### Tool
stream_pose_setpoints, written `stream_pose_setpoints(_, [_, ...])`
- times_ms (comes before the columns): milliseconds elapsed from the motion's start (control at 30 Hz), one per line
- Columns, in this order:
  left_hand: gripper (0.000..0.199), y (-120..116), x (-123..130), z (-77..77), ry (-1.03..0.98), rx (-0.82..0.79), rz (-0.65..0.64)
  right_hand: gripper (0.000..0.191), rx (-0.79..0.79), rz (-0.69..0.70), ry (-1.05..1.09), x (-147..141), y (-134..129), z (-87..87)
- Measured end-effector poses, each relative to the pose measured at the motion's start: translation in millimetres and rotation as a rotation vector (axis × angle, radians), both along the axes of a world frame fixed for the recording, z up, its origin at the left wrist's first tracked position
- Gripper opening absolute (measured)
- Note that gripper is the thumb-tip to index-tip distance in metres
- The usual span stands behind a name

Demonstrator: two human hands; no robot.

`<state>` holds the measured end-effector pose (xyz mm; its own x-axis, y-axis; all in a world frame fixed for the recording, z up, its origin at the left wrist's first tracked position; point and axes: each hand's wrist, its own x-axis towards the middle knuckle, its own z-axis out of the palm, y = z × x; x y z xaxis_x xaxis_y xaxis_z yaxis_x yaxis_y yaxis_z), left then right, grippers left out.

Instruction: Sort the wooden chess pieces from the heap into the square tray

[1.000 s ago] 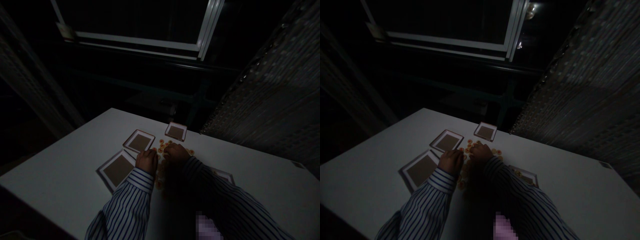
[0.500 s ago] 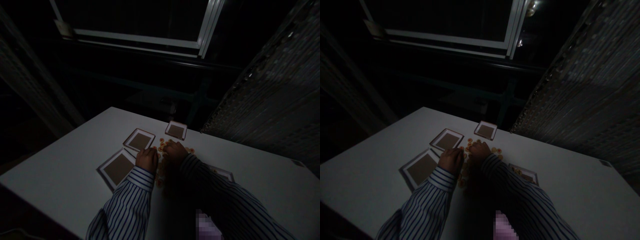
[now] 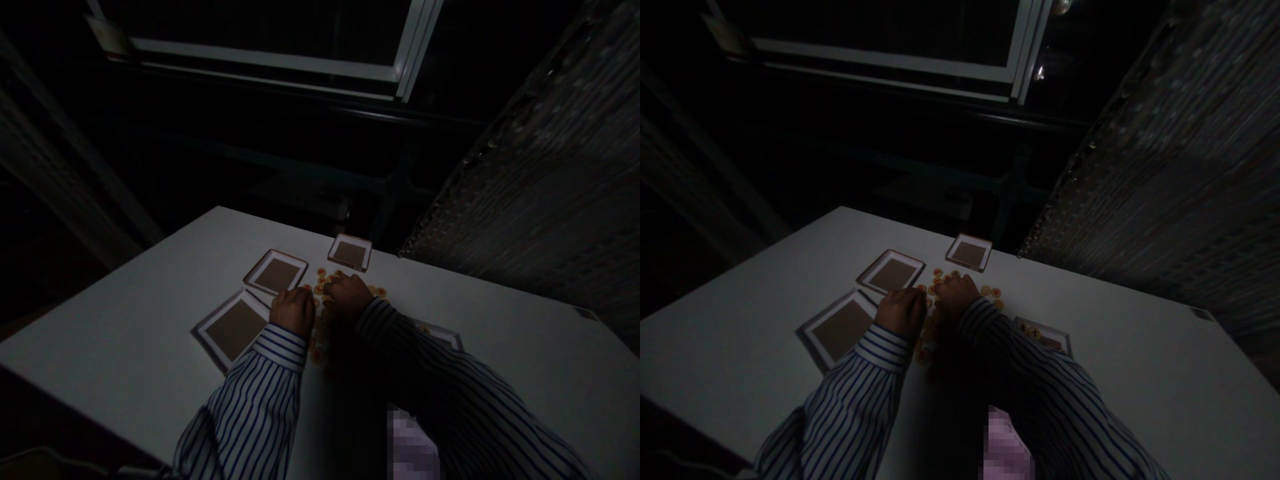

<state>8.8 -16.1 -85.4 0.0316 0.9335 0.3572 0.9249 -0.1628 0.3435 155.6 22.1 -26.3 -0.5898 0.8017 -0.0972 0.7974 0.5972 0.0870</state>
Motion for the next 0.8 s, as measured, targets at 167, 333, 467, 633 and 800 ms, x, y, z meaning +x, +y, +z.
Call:
stream_pose_setpoints(167, [0.027,-0.8,0.3,1.8,-0.002,-0.012,-0.004,0.026,0.004,-0.01,0.001,-1.9,-0.6,0.3])
stream_pose_setpoints(333, [0.026,-1.0,1.5,0.9,-0.002,0.004,-0.007,0.024,-0.011,-0.012,0.031,-3.0,-0.5,0.0])
stream_pose_setpoints(467, [0.026,-0.6,1.4,-0.4,-0.017,0.004,-0.005,0.023,-0.021,-0.024,0.089,-2.1,-0.2,-0.2])
stream_pose_setpoints(633, [0.026,-0.4,1.5,1.3,-0.073,0.013,-0.048,0.025,-0.055,-0.048,0.203,4.5,3.0,-0.5])
stream_pose_setpoints(800, [0.029,-1.9,4.4,4.2,-0.161,0.052,-0.091,0.019,-0.367,-0.178,0.739,11.0,10.8,-6.9])
